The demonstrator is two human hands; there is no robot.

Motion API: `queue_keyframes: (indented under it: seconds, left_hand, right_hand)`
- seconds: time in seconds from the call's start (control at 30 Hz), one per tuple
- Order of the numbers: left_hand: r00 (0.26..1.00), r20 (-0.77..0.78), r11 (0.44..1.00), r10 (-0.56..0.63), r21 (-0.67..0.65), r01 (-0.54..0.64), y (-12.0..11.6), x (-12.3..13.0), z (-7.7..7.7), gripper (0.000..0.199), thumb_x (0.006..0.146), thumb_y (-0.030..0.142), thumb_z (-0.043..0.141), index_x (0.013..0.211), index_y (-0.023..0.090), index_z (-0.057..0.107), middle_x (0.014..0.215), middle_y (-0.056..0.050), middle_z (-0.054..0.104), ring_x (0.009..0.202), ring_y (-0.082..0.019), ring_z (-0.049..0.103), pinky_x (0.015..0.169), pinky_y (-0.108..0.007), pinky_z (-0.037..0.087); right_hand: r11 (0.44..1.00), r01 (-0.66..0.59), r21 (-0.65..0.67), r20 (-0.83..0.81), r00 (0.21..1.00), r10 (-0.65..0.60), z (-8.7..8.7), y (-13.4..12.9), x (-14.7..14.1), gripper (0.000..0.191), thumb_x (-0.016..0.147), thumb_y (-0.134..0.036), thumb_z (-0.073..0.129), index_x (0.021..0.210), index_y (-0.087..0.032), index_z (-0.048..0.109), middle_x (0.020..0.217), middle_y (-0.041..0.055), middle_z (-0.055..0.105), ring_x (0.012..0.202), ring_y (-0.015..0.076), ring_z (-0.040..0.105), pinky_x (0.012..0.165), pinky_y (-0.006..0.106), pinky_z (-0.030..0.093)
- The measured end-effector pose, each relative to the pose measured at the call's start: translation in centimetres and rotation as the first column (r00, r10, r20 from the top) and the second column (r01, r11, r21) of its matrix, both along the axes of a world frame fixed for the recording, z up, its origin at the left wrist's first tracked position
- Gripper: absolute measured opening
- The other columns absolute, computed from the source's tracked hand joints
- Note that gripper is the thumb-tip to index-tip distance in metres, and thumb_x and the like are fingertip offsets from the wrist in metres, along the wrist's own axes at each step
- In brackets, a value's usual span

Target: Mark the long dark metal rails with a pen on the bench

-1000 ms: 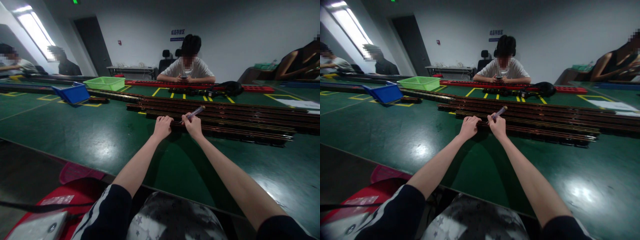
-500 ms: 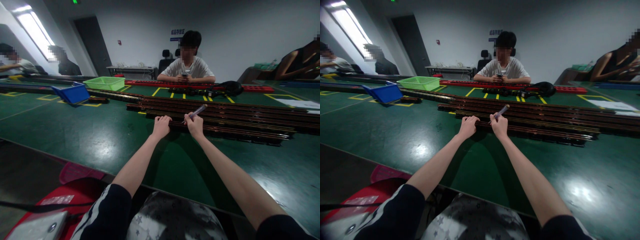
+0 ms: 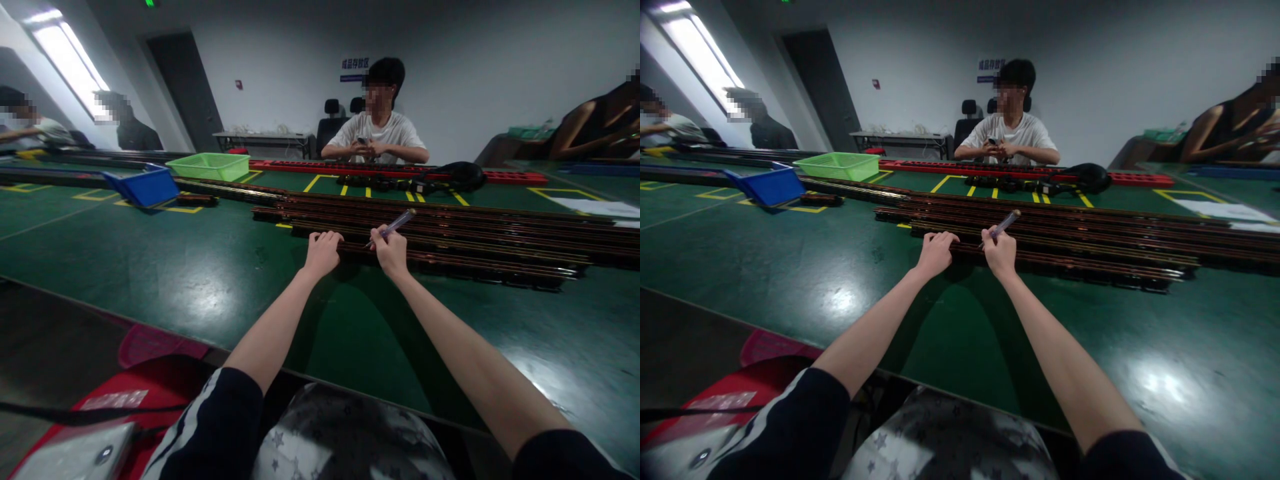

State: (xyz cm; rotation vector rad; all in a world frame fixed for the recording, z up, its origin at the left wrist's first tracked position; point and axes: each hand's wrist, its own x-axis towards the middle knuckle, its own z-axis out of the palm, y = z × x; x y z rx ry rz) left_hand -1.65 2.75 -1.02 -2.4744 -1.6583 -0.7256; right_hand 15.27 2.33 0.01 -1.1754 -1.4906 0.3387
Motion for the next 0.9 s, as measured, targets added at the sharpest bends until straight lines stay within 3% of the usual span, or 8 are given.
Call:
queue_keyframes:
  seconds: [0.37, 0.67, 0.9]
  left_hand:
    - [1.0, -0.017, 0.999, -0.014, 0.043, 0.014, -0.17, -0.12, -0.06, 0.039, 0.08, 0.004, 0.04, 0.109, 0.022, 0.058, 0.11, -0.005, 0.065, 0.106, -0.021, 0.056, 0.097, -0.041, 0.03]
    - [0.995, -0.062, 0.995, -0.075, 0.061, 0.078, -0.71, 0.0, 0.18, 0.033, 0.085, 0.027, 0.049, 0.115, 0.021, 0.058, 0.115, -0.006, 0.063, 0.108, -0.023, 0.054, 0.099, -0.042, 0.03]
    - [0.989, -0.092, 0.99, -0.113, 0.07, 0.12, -0.65, 0.23, 0.07, 0.031, 0.087, 0.034, 0.05, 0.112, 0.018, 0.058, 0.114, -0.008, 0.064, 0.107, -0.024, 0.055, 0.097, -0.041, 0.031]
  right_hand:
    - [1.0, 0.001, -0.022, 0.039, 0.999, 0.0, 0.01, 0.05, 0.12, 0.036, 0.084, -0.049, 0.046, 0.064, -0.02, 0.052, 0.053, 0.0027, 0.059, 0.052, 0.0182, 0.059, 0.061, 0.03, 0.046]
    - [1.0, 0.005, -0.025, 0.043, 0.999, -0.004, -0.1, 0.21, 0.17, 0.029, 0.084, -0.042, 0.047, 0.064, -0.021, 0.05, 0.052, 0.0018, 0.058, 0.053, 0.0189, 0.059, 0.064, 0.031, 0.044]
    - [0.999, 0.004, -0.043, 0.034, 0.999, -0.002, 0.01, 0.14, 0.13, 0.029, 0.084, -0.041, 0.047, 0.064, -0.021, 0.05, 0.053, 0.0015, 0.058, 0.054, 0.0191, 0.059, 0.065, 0.031, 0.045]
